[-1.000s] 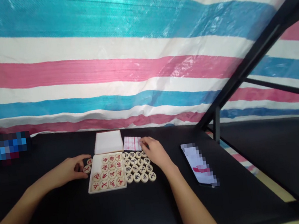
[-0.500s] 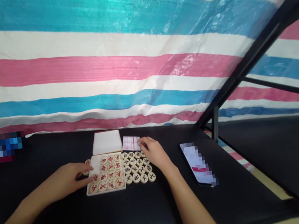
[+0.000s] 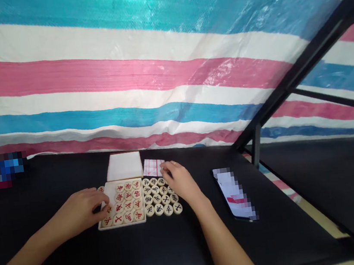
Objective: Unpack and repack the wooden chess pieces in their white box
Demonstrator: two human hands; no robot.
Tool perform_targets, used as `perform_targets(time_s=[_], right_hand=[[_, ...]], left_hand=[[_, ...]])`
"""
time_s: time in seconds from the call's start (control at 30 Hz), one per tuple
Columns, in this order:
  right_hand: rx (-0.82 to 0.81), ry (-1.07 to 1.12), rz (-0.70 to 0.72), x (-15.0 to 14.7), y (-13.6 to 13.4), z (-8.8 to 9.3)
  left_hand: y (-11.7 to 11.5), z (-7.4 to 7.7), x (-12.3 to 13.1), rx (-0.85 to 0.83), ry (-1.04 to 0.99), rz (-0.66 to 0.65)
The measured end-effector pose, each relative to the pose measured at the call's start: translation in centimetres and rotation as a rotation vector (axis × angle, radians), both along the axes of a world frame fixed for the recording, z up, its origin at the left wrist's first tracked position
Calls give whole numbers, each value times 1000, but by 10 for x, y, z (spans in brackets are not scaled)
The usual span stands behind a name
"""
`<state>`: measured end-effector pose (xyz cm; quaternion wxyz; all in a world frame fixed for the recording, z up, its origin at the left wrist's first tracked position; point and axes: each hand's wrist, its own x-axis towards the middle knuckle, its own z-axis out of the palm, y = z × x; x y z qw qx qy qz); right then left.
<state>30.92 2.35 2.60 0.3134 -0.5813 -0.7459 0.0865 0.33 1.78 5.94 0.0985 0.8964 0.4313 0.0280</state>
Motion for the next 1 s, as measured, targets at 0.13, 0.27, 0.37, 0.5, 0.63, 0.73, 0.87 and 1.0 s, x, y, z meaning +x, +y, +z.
perform_targets(time_s=[0.13,0.27,0.37,0.5,0.63,0.73,0.87,1.0], right_hand=[[-7,-7,7,0,0,0],[-13,-2,8,0,-1,0],[-26,11,3,0,0,-1],[-43,15,12,-1,0,-3],[-37,9,7,-2,1,-3],[-37,10,13,-2,0,-2],[-25,21,11,-1,0,0],[-20,18,12,-1,-1,-2]], left_hand=[[2,-1,-5,-47,-40,57],[3,-7,-3,-115,-3,84],[1,-10,2,-138,21,69],[2,-7,0,-142,-78,23],[11,8,-17,-240,-280,26],[19,20,-34,-446,-331,91],[24,20,-44,-650,-239,136],[22,7,-39,-565,-142,181]])
